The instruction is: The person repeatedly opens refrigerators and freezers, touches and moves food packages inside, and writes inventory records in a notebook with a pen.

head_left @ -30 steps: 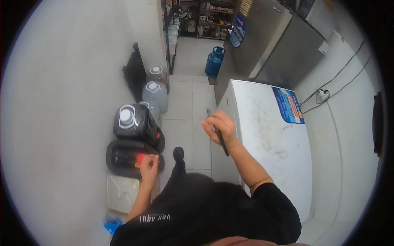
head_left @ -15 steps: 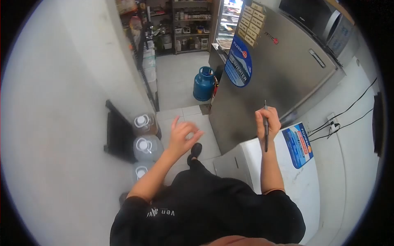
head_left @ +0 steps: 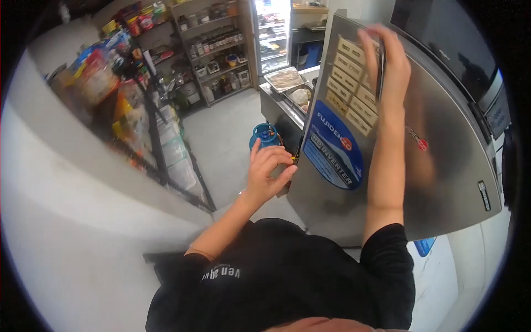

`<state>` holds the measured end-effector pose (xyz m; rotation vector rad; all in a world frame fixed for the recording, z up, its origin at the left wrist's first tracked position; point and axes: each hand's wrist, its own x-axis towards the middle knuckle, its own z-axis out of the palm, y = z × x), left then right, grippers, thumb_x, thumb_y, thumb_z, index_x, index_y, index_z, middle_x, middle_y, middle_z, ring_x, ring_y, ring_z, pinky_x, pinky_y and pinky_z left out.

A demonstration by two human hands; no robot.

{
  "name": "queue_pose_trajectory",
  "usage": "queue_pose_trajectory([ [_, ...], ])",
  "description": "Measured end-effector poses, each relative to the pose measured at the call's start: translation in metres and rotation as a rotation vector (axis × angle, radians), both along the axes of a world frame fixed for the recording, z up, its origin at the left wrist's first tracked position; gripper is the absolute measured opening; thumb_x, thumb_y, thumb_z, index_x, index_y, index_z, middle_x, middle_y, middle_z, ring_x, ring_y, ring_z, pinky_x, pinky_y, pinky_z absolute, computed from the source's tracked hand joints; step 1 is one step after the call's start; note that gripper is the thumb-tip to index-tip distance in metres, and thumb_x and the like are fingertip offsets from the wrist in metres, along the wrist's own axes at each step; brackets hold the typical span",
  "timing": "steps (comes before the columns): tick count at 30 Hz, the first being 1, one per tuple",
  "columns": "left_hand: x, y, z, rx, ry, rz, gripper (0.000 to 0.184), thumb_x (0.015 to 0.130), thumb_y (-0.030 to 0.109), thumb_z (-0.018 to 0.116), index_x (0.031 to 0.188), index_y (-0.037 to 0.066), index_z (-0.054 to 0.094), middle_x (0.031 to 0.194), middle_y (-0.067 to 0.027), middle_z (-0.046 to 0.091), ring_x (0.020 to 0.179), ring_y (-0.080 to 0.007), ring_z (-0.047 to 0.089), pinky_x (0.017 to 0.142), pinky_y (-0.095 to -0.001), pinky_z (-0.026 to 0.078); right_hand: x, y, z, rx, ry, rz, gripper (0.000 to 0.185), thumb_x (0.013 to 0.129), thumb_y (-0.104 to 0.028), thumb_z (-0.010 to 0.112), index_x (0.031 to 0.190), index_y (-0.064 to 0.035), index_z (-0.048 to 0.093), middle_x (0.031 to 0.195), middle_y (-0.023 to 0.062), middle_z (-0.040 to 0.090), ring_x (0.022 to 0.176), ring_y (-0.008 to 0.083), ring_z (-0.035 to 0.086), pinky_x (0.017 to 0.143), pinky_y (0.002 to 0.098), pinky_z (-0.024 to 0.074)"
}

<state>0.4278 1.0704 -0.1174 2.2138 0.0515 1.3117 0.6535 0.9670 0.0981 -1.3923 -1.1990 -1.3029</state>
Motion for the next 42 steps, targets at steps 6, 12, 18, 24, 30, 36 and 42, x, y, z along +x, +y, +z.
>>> queue_pose_trajectory([
  [6, 0.072, 0.105, -0.029, -0.017, 0.088, -0.328, 0.009, 0.08, 0.014, 0.075, 0.083, 0.009, 0.068, 0.095, -0.0022, 0.068, 0.103, -0.0233, 0.064, 0.112, -0.0539, 0.024, 0.057, 0.087, 0.031, -0.314, 0.216, -0.534, 0.02, 0.091, -0.018, 0.058, 0.084, 0.0002, 0.055, 0.08, 0.0227, 0.063, 0.076, 0.0423, 0.058, 0.071, 0.0464, 0.0441],
  [12, 0.127, 0.196, -0.022, -0.087, 0.043, -0.511, 0.008, 0.083, 0.012, 0.071, 0.078, 0.008, 0.066, 0.094, -0.0026, 0.067, 0.103, -0.024, 0.062, 0.11, -0.0526, 0.024, 0.038, 0.124, 0.033, -0.081, -0.057, -0.763, 0.022, 0.094, -0.019, 0.057, 0.082, -0.0005, 0.058, 0.071, 0.0204, 0.059, 0.066, 0.0402, 0.055, 0.062, 0.0469, 0.0435],
  [18, 0.196, 0.268, -0.018, -0.141, 0.042, -0.559, 0.007, 0.085, 0.013, 0.069, 0.085, 0.007, 0.065, 0.096, -0.0042, 0.066, 0.1, -0.0261, 0.061, 0.107, -0.0534, 0.028, 0.009, 0.14, 0.015, 0.078, 0.135, -0.978, 0.017, 0.097, -0.022, 0.061, 0.103, -0.0068, 0.067, 0.092, 0.0102, 0.07, 0.083, 0.0191, 0.066, 0.078, 0.0332, 0.0515],
  [24, 0.26, 0.22, 0.007, -0.015, 0.025, -0.815, 0.027, 0.085, 0.012, 0.069, 0.11, 0.004, 0.065, 0.107, -0.0119, 0.065, 0.104, -0.0311, 0.059, 0.095, -0.0436, 0.044, -0.133, 0.089, -0.017, 0.202, 0.096, -0.682, 0.038, 0.102, -0.031, 0.041, 0.094, -0.0015, 0.063, 0.087, 0.0117, 0.067, 0.079, 0.0213, 0.066, 0.078, 0.0382, 0.0545],
  [30, 0.306, 0.096, 0.023, -0.308, 0.301, -1.317, 0.04, 0.083, 0.015, 0.071, 0.119, 0.002, 0.061, 0.107, -0.0134, 0.066, 0.09, -0.0265, 0.067, 0.078, -0.036, 0.054, -0.245, 0.053, -0.019, 0.347, -0.057, -0.889, 0.04, 0.104, -0.033, 0.032, 0.1, -0.0019, 0.057, 0.088, 0.0154, 0.066, 0.083, 0.0273, 0.066, 0.079, 0.0415, 0.055],
  [36, 0.378, 0.018, 0.064, 0.484, -0.171, -0.682, 0.022, 0.083, 0.008, 0.059, 0.101, -0.002, 0.066, 0.1, -0.0189, 0.065, 0.097, -0.0341, 0.063, 0.086, -0.0428, 0.051, -0.307, 0.047, -0.001, 0.715, -0.091, -1.268, 0.035, 0.106, -0.032, 0.03, 0.103, -0.0025, 0.05, 0.087, 0.0154, 0.065, 0.085, 0.031, 0.067, 0.079, 0.0403, 0.0567],
  [42, 0.395, 0.006, 0.1, 0.668, 0.154, -0.644, 0.02, 0.084, 0.008, 0.055, 0.092, -0.001, 0.071, 0.098, -0.0241, 0.069, 0.094, -0.037, 0.068, 0.084, -0.0462, 0.055, -0.38, 0.009, -0.007, 0.599, -0.019, -1.321, 0.034, 0.106, -0.031, 0.03, 0.107, -0.0005, 0.047, 0.092, 0.0178, 0.065, 0.09, 0.0339, 0.067, 0.08, 0.0409, 0.0583],
])
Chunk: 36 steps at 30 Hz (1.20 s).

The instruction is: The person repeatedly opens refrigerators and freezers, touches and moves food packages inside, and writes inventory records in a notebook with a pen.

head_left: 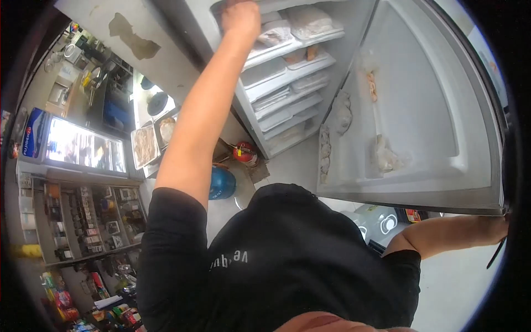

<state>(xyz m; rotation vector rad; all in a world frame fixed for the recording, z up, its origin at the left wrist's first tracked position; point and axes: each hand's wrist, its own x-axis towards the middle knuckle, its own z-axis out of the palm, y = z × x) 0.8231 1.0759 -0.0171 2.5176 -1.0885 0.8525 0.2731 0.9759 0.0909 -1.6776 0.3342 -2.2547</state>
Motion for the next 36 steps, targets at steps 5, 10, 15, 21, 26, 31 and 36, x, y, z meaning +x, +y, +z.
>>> queue_pose_trajectory([
  [5, 0.004, 0.008, 0.014, 0.093, 0.076, 0.084, 0.021, 0.085, 0.008, 0.054, 0.09, 0.0, 0.072, 0.096, -0.0231, 0.07, 0.091, -0.0367, 0.069, 0.082, -0.047, 0.055, 0.011, 0.014, -0.02, -0.384, -0.174, 0.092, 0.038, 0.103, -0.037, 0.036, 0.1, -0.0036, 0.054, 0.086, 0.0177, 0.065, 0.085, 0.0314, 0.067, 0.084, 0.0446, 0.0565],
  [10, -0.034, 0.032, 0.017, 0.138, -0.335, -0.033, 0.012, 0.077, 0.01, 0.064, 0.087, 0.005, 0.068, 0.089, -0.0112, 0.066, 0.093, -0.03, 0.061, 0.082, -0.0435, 0.048, 0.095, 0.048, -0.071, -0.324, -0.102, 0.147, 0.032, 0.099, -0.034, 0.048, 0.096, -0.0064, 0.064, 0.086, 0.0136, 0.067, 0.082, 0.0234, 0.066, 0.085, 0.0406, 0.0524],
  [15, -0.112, 0.065, 0.007, -0.059, -0.4, -0.21, 0.011, 0.08, 0.016, 0.068, 0.09, 0.011, 0.066, 0.09, -0.0052, 0.061, 0.091, -0.0247, 0.057, 0.079, -0.0399, 0.042, 0.225, 0.031, -0.107, 0.444, 0.539, 0.535, 0.019, 0.095, -0.022, 0.062, 0.096, -0.0032, 0.068, 0.086, 0.0067, 0.071, 0.081, 0.0132, 0.064, 0.077, 0.0278, 0.0496],
  [21, -0.149, 0.075, 0.007, -0.182, -0.351, -0.275, 0.014, 0.079, 0.017, 0.072, 0.09, 0.013, 0.065, 0.089, -0.0017, 0.059, 0.089, -0.0217, 0.055, 0.083, -0.038, 0.039, 0.282, 0.015, -0.149, 0.557, 0.446, 0.767, 0.02, 0.096, -0.02, 0.061, 0.098, 0.0004, 0.064, 0.085, 0.0051, 0.068, 0.076, 0.0106, 0.062, 0.07, 0.0233, 0.0472],
  [26, -0.16, 0.071, 0.01, -0.192, -0.342, -0.314, 0.013, 0.08, 0.017, 0.071, 0.091, 0.013, 0.066, 0.092, -0.0016, 0.061, 0.09, -0.0217, 0.055, 0.084, -0.039, 0.038, 0.292, 0.016, -0.14, 0.579, 0.422, 0.76, 0.021, 0.095, -0.02, 0.062, 0.099, 0.0004, 0.065, 0.086, 0.0059, 0.069, 0.08, 0.0102, 0.062, 0.074, 0.0239, 0.0471],
  [31, -0.154, 0.073, 0.018, -0.07, -0.454, -0.29, 0.012, 0.086, 0.022, 0.067, 0.082, 0.013, 0.061, 0.078, -0.0035, 0.056, 0.081, -0.0232, 0.056, 0.078, -0.0404, 0.038, 0.257, 0.006, -0.136, 0.349, 0.282, 0.53, 0.015, 0.091, -0.016, 0.068, 0.095, -0.001, 0.067, 0.081, 0.0087, 0.069, 0.074, 0.0133, 0.064, 0.069, 0.0253, 0.0488],
  [36, -0.155, 0.07, 0.012, -0.003, -0.491, -0.38, 0.009, 0.083, 0.017, 0.074, 0.081, 0.01, 0.069, 0.073, -0.0027, 0.061, 0.069, -0.0242, 0.056, 0.064, -0.0371, 0.039, 0.152, -0.021, -0.135, 0.263, 0.075, 0.233, 0.01, 0.094, -0.01, 0.063, 0.1, -0.0027, 0.065, 0.093, 0.012, 0.072, 0.088, 0.0158, 0.069, 0.085, 0.0299, 0.0528],
])
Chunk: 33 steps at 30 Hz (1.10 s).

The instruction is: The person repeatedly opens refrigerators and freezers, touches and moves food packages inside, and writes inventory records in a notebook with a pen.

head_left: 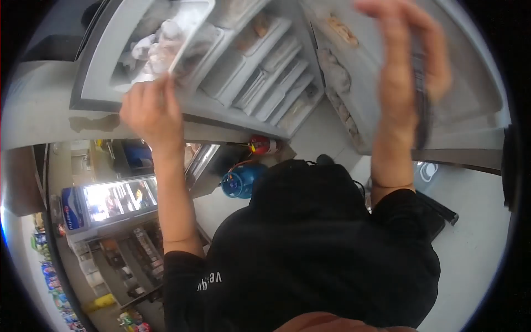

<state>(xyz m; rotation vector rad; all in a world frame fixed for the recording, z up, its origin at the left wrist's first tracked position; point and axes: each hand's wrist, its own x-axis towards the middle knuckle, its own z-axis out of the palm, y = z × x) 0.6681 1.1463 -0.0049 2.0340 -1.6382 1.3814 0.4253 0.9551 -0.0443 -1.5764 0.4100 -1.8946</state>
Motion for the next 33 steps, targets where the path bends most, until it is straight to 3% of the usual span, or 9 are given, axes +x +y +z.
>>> queue_pose_trajectory([
  [10, 0.066, -0.008, 0.006, -0.089, 0.077, 0.181, 0.011, 0.08, 0.023, 0.073, 0.081, 0.013, 0.07, 0.084, -0.0018, 0.063, 0.084, -0.0242, 0.06, 0.075, -0.0426, 0.042, -0.196, 0.003, 0.046, -0.912, -0.017, -0.677, 0.035, 0.104, -0.032, 0.033, 0.105, -0.004, 0.054, 0.103, 0.0235, 0.064, 0.108, 0.0389, 0.06, 0.091, 0.054, 0.0523],
  [11, 0.075, -0.013, 0.01, -0.12, 0.076, 0.178, 0.011, 0.08, 0.023, 0.073, 0.081, 0.013, 0.07, 0.084, -0.0018, 0.063, 0.084, -0.0242, 0.06, 0.075, -0.0426, 0.042, -0.205, 0.003, 0.079, -0.929, 0.03, -0.938, 0.038, 0.105, -0.031, 0.032, 0.109, 0.0042, 0.046, 0.104, 0.0219, 0.063, 0.1, 0.0343, 0.065, 0.084, 0.0452, 0.059],
  [15, 0.105, -0.035, 0.009, -0.042, 0.09, 0.324, 0.013, 0.082, 0.024, 0.069, 0.085, 0.012, 0.073, 0.087, -0.0045, 0.067, 0.086, -0.0252, 0.064, 0.076, -0.0435, 0.045, -0.197, -0.022, 0.141, -0.622, 0.324, -0.588, 0.043, 0.103, -0.037, 0.043, 0.096, 0.0034, 0.057, 0.101, 0.0227, 0.066, 0.103, 0.0333, 0.063, 0.093, 0.0472, 0.0509],
  [18, 0.128, -0.048, 0.014, 0.035, 0.281, 0.466, 0.017, 0.086, 0.025, 0.066, 0.089, 0.01, 0.074, 0.09, -0.0069, 0.069, 0.085, -0.0277, 0.066, 0.079, -0.0454, 0.047, -0.2, -0.053, 0.143, -0.429, 0.137, -0.214, 0.047, 0.104, -0.042, 0.037, 0.092, -0.0003, 0.057, 0.088, 0.0174, 0.067, 0.09, 0.0298, 0.063, 0.088, 0.041, 0.049],
  [22, 0.138, -0.058, 0.018, 0.061, 0.568, 0.521, 0.021, 0.09, 0.023, 0.061, 0.095, 0.008, 0.074, 0.098, -0.0116, 0.07, 0.092, -0.0322, 0.066, 0.089, -0.047, 0.048, -0.273, -0.106, 0.122, -0.228, 0.257, 0.552, 0.035, 0.103, -0.031, 0.035, 0.107, -0.0123, 0.064, 0.11, 0.0206, 0.066, 0.127, 0.0452, 0.047, 0.109, 0.0636, 0.0314],
  [24, 0.115, -0.048, 0.006, -0.026, 0.461, 0.373, 0.022, 0.091, 0.022, 0.059, 0.103, 0.008, 0.072, 0.105, -0.0128, 0.068, 0.097, -0.0325, 0.064, 0.09, -0.0466, 0.048, -0.234, -0.057, 0.121, -0.362, 0.214, 0.434, 0.038, 0.104, -0.028, 0.031, 0.107, -0.0058, 0.061, 0.115, 0.024, 0.064, 0.117, 0.0418, 0.057, 0.108, 0.0541, 0.0382],
  [26, 0.077, -0.029, -0.016, -0.191, 0.333, 0.165, 0.029, 0.092, 0.02, 0.058, 0.118, 0.01, 0.065, 0.116, -0.014, 0.063, 0.106, -0.0327, 0.059, 0.091, -0.0464, 0.047, -0.183, 0.002, 0.128, -0.556, 0.338, 0.215, 0.033, 0.103, -0.026, 0.038, 0.105, -0.0048, 0.064, 0.109, 0.0219, 0.067, 0.124, 0.0432, 0.052, 0.113, 0.0613, 0.0267],
  [29, 0.019, 0.013, -0.084, -0.308, 0.439, -0.062, 0.041, 0.09, 0.014, 0.059, 0.131, 0.014, 0.057, 0.123, -0.013, 0.058, 0.11, -0.0335, 0.055, 0.09, -0.046, 0.046, -0.09, 0.086, 0.121, -0.451, 0.133, 0.159, 0.02, 0.1, -0.017, 0.049, 0.098, -0.0014, 0.061, 0.098, 0.019, 0.069, 0.1, 0.0297, 0.067, 0.104, 0.0509, 0.0431],
  [33, -0.018, 0.082, -0.202, -0.235, 0.8, 0.052, 0.028, 0.08, 0.007, 0.064, 0.106, 0.001, 0.059, 0.098, -0.0187, 0.057, 0.093, -0.0376, 0.055, 0.081, -0.047, 0.044, 0.02, 0.159, 0.138, -0.737, 0.191, 0.103, 0.015, 0.08, -0.01, 0.073, 0.089, -0.0081, 0.062, 0.079, 0.0073, 0.059, 0.074, 0.0274, 0.055, 0.083, 0.0398, 0.0433],
])
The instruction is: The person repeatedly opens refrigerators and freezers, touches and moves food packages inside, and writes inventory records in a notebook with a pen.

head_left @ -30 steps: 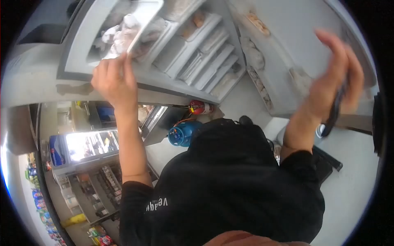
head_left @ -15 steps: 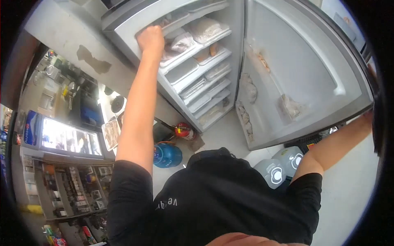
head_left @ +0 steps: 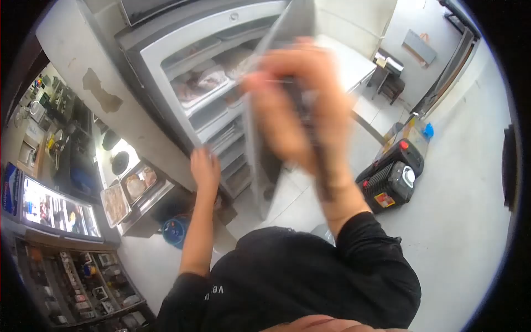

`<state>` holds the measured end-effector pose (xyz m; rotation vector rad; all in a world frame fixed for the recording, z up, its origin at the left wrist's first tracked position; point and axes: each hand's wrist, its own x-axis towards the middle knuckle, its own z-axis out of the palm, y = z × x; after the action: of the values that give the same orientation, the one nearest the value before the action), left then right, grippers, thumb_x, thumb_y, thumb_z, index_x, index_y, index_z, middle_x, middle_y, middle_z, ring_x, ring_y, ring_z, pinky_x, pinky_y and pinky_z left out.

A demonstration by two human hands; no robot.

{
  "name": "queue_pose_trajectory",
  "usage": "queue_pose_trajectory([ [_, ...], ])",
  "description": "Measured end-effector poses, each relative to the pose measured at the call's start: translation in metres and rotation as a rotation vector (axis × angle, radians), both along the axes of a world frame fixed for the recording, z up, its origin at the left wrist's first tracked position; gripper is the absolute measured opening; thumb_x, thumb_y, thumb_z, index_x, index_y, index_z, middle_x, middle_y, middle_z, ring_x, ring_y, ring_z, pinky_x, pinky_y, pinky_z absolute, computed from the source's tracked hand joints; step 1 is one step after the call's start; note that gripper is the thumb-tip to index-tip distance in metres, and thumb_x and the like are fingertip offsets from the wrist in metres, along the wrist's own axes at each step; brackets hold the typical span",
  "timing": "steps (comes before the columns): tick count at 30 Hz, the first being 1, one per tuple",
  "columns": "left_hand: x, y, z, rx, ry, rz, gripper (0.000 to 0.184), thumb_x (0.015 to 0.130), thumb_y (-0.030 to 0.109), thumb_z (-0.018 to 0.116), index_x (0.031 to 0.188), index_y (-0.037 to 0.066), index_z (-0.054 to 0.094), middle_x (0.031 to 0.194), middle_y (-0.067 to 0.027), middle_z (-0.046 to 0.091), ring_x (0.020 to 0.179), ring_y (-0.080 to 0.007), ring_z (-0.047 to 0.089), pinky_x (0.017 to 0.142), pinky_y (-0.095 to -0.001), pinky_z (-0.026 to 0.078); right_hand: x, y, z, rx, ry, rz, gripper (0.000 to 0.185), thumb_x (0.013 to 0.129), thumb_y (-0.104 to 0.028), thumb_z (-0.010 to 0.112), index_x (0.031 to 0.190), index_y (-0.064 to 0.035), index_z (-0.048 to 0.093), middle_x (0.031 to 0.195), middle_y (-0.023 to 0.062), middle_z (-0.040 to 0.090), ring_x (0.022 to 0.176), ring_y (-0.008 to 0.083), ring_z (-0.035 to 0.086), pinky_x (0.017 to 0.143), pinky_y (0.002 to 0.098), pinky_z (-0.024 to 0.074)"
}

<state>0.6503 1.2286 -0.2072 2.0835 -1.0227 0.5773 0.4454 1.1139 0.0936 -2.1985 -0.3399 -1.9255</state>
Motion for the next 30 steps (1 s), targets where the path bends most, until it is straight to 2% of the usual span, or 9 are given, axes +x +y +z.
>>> queue_pose_trajectory([
  [2, -0.014, 0.028, -0.071, 0.082, 0.125, 0.066, 0.022, 0.08, 0.014, 0.065, 0.097, 0.003, 0.059, 0.097, -0.0181, 0.059, 0.092, -0.0379, 0.058, 0.08, -0.0472, 0.047, 0.052, 0.022, 0.003, 0.054, -0.006, 0.068, 0.017, 0.078, -0.013, 0.074, 0.087, -0.0073, 0.06, 0.079, 0.009, 0.06, 0.077, 0.0296, 0.056, 0.079, 0.0424, 0.0439],
  [5, -0.049, 0.052, -0.096, 0.537, 0.429, -0.001, 0.024, 0.082, 0.027, 0.064, 0.091, 0.005, 0.064, 0.091, -0.0177, 0.066, 0.09, -0.0368, 0.064, 0.082, -0.0488, 0.049, 0.109, 0.032, 0.003, 0.005, -0.007, 0.036, 0.018, 0.078, -0.015, 0.073, 0.086, -0.0063, 0.059, 0.081, 0.0106, 0.06, 0.082, 0.0321, 0.056, 0.078, 0.0413, 0.0458],
  [7, -0.061, 0.048, -0.107, 0.737, 0.621, -0.152, 0.029, 0.083, 0.035, 0.063, 0.083, 0.006, 0.068, 0.089, -0.0187, 0.069, 0.091, -0.0356, 0.067, 0.081, -0.05, 0.05, 0.143, 0.029, -0.004, -0.011, -0.032, 0.183, 0.022, 0.079, -0.021, 0.071, 0.087, -0.0049, 0.059, 0.086, 0.0157, 0.058, 0.088, 0.0338, 0.057, 0.09, 0.0467, 0.042],
  [10, -0.076, 0.017, -0.107, 0.895, 0.698, -0.238, 0.033, 0.084, 0.039, 0.063, 0.089, 0.007, 0.068, 0.094, -0.018, 0.07, 0.097, -0.0351, 0.066, 0.084, -0.0482, 0.05, 0.132, 0.019, -0.021, 0.028, -0.102, 0.462, 0.025, 0.08, -0.023, 0.071, 0.092, -0.0044, 0.059, 0.096, 0.0187, 0.059, 0.097, 0.0359, 0.059, 0.089, 0.0457, 0.0491],
  [12, -0.076, -0.015, -0.114, 0.963, 0.595, -0.208, 0.037, 0.083, 0.045, 0.065, 0.099, 0.012, 0.07, 0.095, -0.0087, 0.072, 0.094, -0.0303, 0.068, 0.084, -0.0477, 0.049, 0.108, -0.011, -0.037, -0.104, -0.243, 0.437, 0.031, 0.082, -0.03, 0.072, 0.097, -0.0048, 0.061, 0.095, 0.017, 0.06, 0.095, 0.0351, 0.062, 0.08, 0.0428, 0.0525],
  [16, -0.08, -0.083, -0.112, 0.764, 0.359, -0.327, 0.039, 0.085, 0.046, 0.065, 0.098, 0.01, 0.069, 0.095, -0.0101, 0.071, 0.094, -0.0318, 0.067, 0.084, -0.0482, 0.048, 0.041, -0.127, -0.081, -0.195, 0.089, 0.52, 0.043, 0.078, -0.041, 0.073, 0.1, -0.0043, 0.064, 0.079, 0.006, 0.056, 0.078, 0.0242, 0.06, 0.06, 0.0333, 0.0503],
  [18, -0.072, -0.128, -0.125, 0.837, 0.422, -0.358, 0.038, 0.084, 0.044, 0.067, 0.098, 0.009, 0.069, 0.095, -0.0122, 0.071, 0.093, -0.0321, 0.067, 0.084, -0.0471, 0.049, 0.004, -0.197, -0.098, -0.214, 0.175, 0.451, 0.046, 0.078, -0.042, 0.073, 0.101, -0.0028, 0.065, 0.082, 0.0076, 0.058, 0.078, 0.0252, 0.061, 0.059, 0.0327, 0.0507],
  [23, -0.112, -0.303, -0.07, 0.98, 0.312, -0.48, 0.032, 0.088, 0.034, 0.066, 0.097, 0.004, 0.065, 0.096, -0.0157, 0.067, 0.09, -0.0316, 0.065, 0.083, -0.043, 0.051, -0.086, -0.362, -0.118, -0.17, 0.231, 0.204, 0.046, 0.075, -0.04, 0.074, 0.1, -0.002, 0.066, 0.08, 0.0058, 0.056, 0.069, 0.0213, 0.059, 0.051, 0.0292, 0.0471],
  [30, -0.182, -0.577, -0.048, 0.351, 0.203, -0.792, 0.029, 0.094, 0.029, 0.055, 0.103, 0.002, 0.062, 0.097, -0.0162, 0.063, 0.09, -0.0302, 0.064, 0.079, -0.0412, 0.051, -0.163, -0.546, -0.141, 0.026, 0.35, -0.11, 0.029, 0.078, -0.027, 0.076, 0.096, -0.0056, 0.066, 0.075, 0.0015, 0.055, 0.063, 0.0159, 0.056, 0.048, 0.0272, 0.0447],
])
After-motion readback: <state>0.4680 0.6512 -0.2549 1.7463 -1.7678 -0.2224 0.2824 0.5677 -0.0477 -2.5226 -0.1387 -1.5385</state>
